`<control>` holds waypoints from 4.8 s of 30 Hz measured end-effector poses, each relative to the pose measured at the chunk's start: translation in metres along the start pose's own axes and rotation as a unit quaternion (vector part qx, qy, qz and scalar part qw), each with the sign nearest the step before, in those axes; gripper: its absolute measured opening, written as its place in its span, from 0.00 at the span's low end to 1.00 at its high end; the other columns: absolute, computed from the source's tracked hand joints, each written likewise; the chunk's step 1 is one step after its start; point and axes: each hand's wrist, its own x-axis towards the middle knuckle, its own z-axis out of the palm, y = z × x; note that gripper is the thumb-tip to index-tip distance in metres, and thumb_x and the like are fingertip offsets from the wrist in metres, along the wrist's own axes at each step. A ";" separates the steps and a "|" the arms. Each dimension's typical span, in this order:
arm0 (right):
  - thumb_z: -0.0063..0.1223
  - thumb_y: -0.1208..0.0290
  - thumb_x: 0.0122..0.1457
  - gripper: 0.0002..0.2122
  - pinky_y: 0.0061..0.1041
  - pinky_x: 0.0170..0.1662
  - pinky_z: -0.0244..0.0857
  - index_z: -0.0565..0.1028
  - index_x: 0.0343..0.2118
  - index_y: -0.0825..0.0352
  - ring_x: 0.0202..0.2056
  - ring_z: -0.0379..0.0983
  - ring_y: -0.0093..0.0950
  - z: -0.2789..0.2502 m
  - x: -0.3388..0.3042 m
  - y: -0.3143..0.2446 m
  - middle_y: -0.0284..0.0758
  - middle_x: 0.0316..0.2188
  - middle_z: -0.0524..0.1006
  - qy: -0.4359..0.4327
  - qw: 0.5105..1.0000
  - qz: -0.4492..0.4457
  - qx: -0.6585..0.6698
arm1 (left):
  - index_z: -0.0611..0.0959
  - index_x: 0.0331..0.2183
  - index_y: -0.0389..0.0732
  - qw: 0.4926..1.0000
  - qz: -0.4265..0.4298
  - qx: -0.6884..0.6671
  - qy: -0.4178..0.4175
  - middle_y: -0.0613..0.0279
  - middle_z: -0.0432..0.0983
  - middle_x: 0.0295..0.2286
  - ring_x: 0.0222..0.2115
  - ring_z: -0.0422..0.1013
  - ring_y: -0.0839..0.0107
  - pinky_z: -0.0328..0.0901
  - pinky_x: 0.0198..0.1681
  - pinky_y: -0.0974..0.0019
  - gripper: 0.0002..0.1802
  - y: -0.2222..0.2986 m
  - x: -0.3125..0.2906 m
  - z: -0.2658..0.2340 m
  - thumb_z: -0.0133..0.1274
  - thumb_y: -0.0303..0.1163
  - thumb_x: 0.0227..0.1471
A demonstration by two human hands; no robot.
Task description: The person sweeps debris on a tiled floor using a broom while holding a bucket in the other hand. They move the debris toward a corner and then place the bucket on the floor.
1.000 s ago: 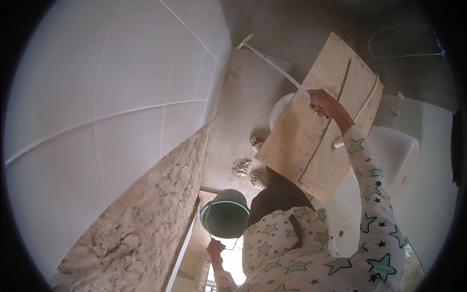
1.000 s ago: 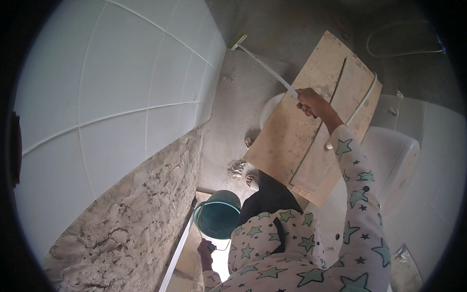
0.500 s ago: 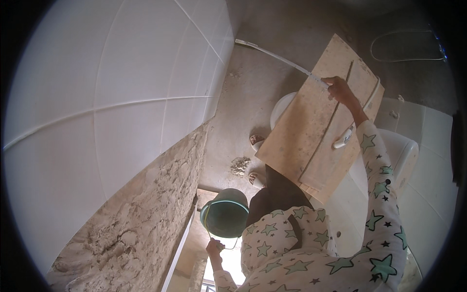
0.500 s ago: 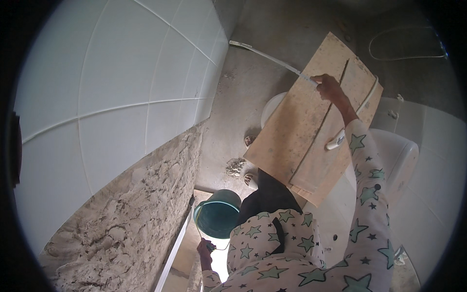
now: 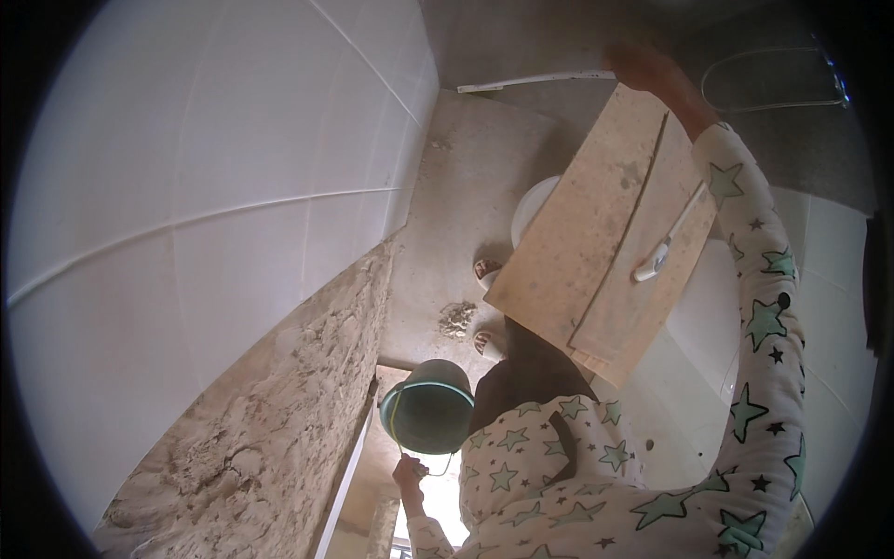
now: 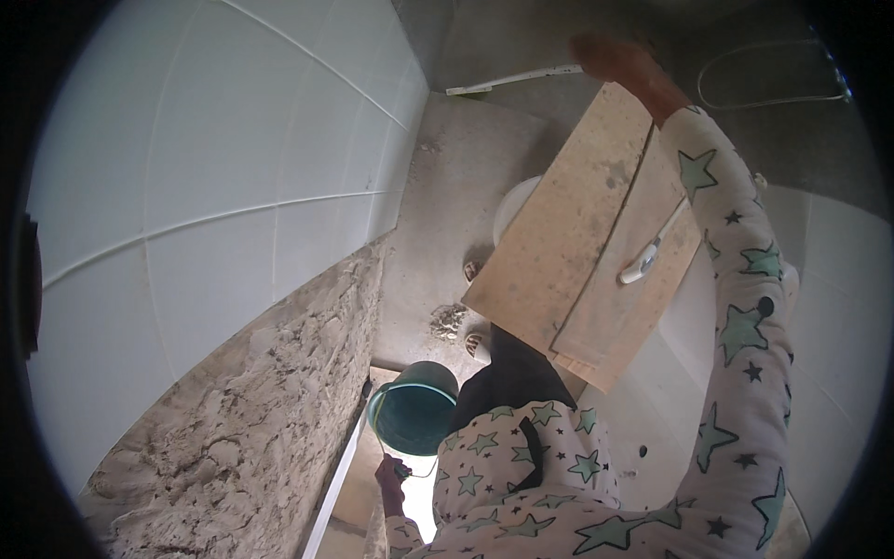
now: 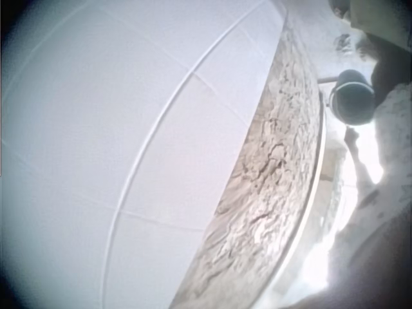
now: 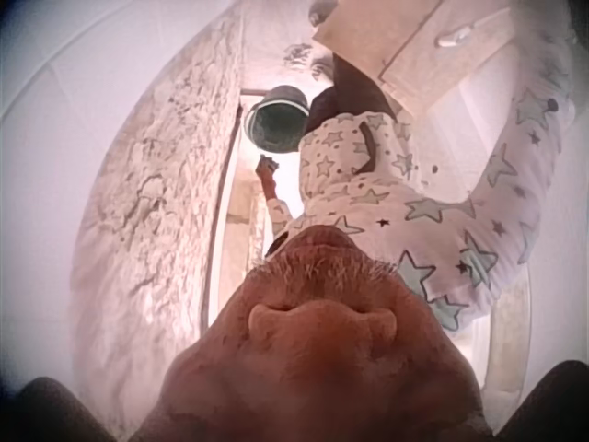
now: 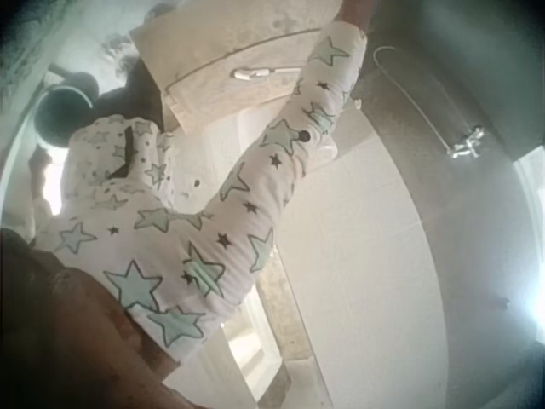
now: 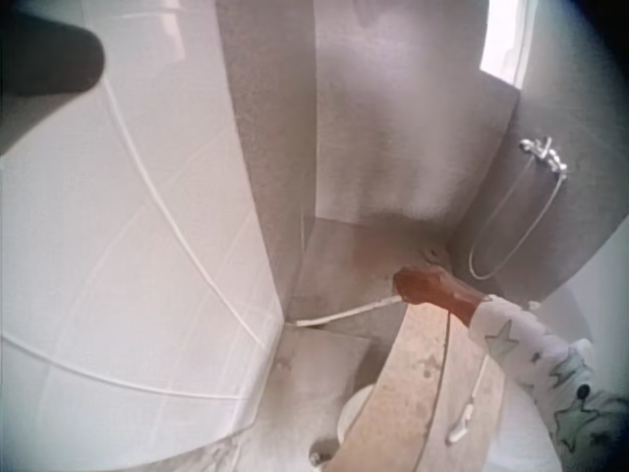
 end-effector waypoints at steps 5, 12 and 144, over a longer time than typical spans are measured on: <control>0.45 0.78 0.55 0.08 0.41 0.39 0.70 0.77 0.35 0.69 0.37 0.76 0.44 -0.028 -0.005 -0.019 0.47 0.34 0.78 -0.145 0.979 0.095 0.105 | 0.77 0.26 0.34 0.998 -0.023 -0.059 0.027 0.57 0.71 0.18 0.18 0.70 0.67 0.69 0.23 0.64 0.18 0.008 -0.009 0.010 0.49 0.41 0.57; 0.45 0.77 0.56 0.08 0.40 0.43 0.69 0.76 0.35 0.69 0.41 0.74 0.44 0.008 -0.012 -0.028 0.46 0.36 0.77 -0.036 0.999 0.018 -0.014 | 0.77 0.26 0.33 0.998 -0.017 -0.055 0.005 0.57 0.71 0.18 0.18 0.70 0.67 0.69 0.24 0.65 0.20 0.010 -0.007 0.011 0.49 0.42 0.58; 0.42 0.79 0.53 0.21 0.40 0.43 0.68 0.73 0.51 0.61 0.37 0.75 0.45 0.082 -0.154 -0.047 0.48 0.32 0.78 0.066 0.979 0.162 0.101 | 0.77 0.27 0.34 0.997 -0.026 -0.072 0.007 0.58 0.71 0.19 0.19 0.69 0.69 0.68 0.24 0.65 0.15 -0.013 -0.008 0.013 0.49 0.38 0.56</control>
